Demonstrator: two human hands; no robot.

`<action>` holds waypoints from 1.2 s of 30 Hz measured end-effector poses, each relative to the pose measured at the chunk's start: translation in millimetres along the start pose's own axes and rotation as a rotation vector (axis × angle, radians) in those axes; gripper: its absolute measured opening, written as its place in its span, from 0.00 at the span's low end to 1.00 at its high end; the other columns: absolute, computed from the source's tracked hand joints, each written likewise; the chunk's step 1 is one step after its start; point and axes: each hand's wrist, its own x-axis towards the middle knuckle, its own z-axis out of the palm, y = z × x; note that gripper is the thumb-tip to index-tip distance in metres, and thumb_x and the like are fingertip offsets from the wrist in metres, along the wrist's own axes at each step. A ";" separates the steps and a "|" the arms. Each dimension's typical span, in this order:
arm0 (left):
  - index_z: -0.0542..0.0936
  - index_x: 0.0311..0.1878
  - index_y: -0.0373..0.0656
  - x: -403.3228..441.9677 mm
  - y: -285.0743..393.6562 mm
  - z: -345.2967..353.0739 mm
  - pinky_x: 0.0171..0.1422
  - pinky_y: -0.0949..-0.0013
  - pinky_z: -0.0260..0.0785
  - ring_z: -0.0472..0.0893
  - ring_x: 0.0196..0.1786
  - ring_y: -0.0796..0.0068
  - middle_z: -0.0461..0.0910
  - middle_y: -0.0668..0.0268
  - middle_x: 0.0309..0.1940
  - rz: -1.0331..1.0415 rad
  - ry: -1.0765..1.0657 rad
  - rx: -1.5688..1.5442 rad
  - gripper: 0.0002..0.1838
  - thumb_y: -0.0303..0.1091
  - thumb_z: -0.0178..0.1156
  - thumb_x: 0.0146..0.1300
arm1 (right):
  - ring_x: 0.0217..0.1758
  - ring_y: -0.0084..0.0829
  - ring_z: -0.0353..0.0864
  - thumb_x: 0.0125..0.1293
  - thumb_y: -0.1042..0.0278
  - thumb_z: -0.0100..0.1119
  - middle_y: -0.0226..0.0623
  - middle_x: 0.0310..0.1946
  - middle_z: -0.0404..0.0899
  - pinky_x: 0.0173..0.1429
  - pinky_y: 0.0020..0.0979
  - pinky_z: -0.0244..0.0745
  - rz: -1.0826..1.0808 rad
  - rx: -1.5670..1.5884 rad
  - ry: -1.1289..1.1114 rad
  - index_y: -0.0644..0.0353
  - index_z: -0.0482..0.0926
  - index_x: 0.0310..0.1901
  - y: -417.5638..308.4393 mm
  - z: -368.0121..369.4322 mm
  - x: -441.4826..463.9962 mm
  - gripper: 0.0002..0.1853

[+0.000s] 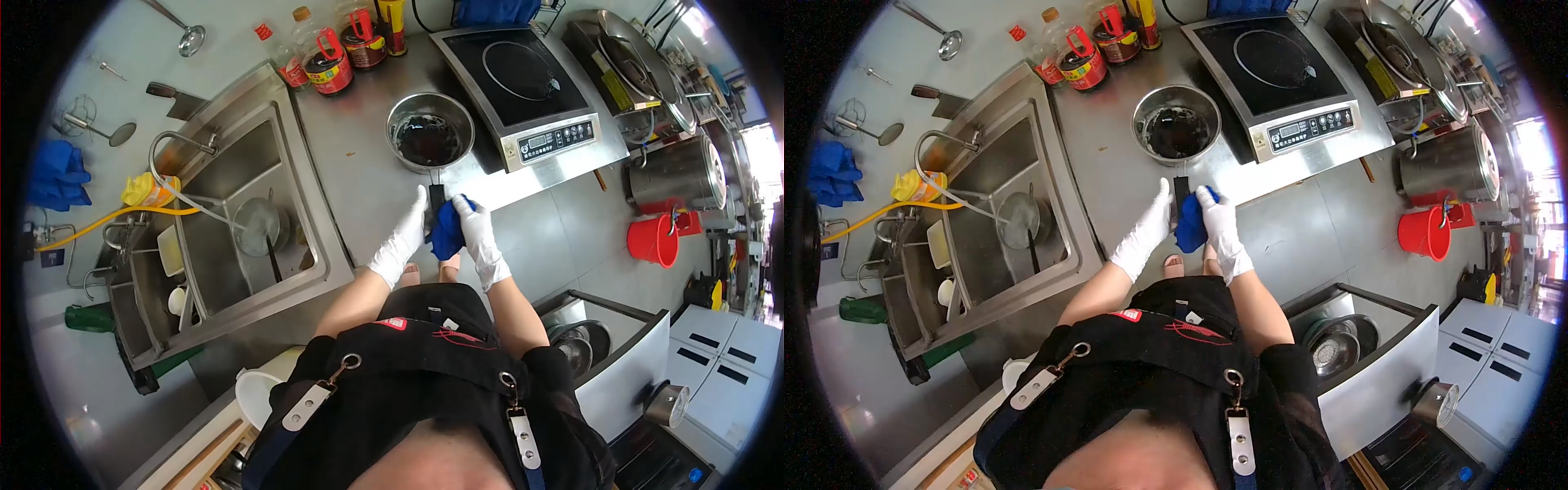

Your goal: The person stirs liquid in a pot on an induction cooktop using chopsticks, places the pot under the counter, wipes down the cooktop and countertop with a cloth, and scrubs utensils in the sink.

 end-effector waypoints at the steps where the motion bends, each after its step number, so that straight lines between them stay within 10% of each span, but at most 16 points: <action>1: 0.78 0.52 0.46 6.6 -6.8 -1.8 0.50 0.70 0.72 0.79 0.46 0.73 0.81 0.67 0.45 0.052 -0.004 -0.006 0.31 0.65 0.53 0.62 | 0.32 0.23 0.78 0.65 0.57 0.62 0.35 0.33 0.81 0.38 0.26 0.75 -0.035 0.034 0.098 0.70 0.78 0.46 6.7 -8.9 11.1 0.20; 7: 0.75 0.33 0.43 -10.1 -7.4 26.9 0.25 0.71 0.71 0.74 0.17 0.74 0.76 0.67 0.20 0.159 0.070 -0.003 0.16 0.47 0.56 0.68 | 0.34 0.27 0.78 0.66 0.56 0.60 0.35 0.34 0.79 0.38 0.25 0.73 0.065 0.389 -0.006 0.64 0.77 0.47 -31.6 -11.4 36.8 0.18; 9: 0.74 0.33 0.43 0.2 -17.8 24.1 0.23 0.71 0.69 0.72 0.16 0.75 0.75 0.68 0.19 0.174 0.107 0.049 0.15 0.45 0.55 0.69 | 0.47 0.28 0.77 0.65 0.59 0.61 0.40 0.41 0.79 0.50 0.29 0.73 0.126 0.107 0.098 0.67 0.75 0.50 -41.8 19.6 34.4 0.20; 19: 0.71 0.33 0.44 -7.4 0.4 1.5 0.15 0.72 0.60 0.66 0.12 0.80 0.69 0.72 0.15 0.169 0.126 0.196 0.15 0.45 0.53 0.70 | 0.21 0.24 0.78 0.63 0.69 0.61 0.35 0.25 0.81 0.24 0.25 0.71 -0.010 -0.047 0.166 0.65 0.79 0.36 -74.6 32.7 53.5 0.07; 23: 0.71 0.34 0.43 -21.2 14.5 -15.4 0.15 0.73 0.58 0.65 0.12 0.80 0.68 0.72 0.15 0.139 0.095 0.254 0.15 0.44 0.53 0.70 | 0.28 0.24 0.78 0.58 0.68 0.65 0.37 0.26 0.81 0.34 0.25 0.73 -0.211 -0.266 0.176 0.70 0.80 0.40 -46.2 11.2 123.1 0.13; 36: 0.70 0.34 0.40 -30.4 61.2 -71.3 0.15 0.73 0.58 0.65 0.12 0.82 0.67 0.72 0.14 0.010 -0.015 0.534 0.15 0.44 0.53 0.70 | 0.31 0.29 0.81 0.53 0.72 0.67 0.38 0.30 0.82 0.41 0.31 0.76 -0.395 -0.958 -0.560 0.63 0.82 0.41 -147.7 55.2 241.0 0.12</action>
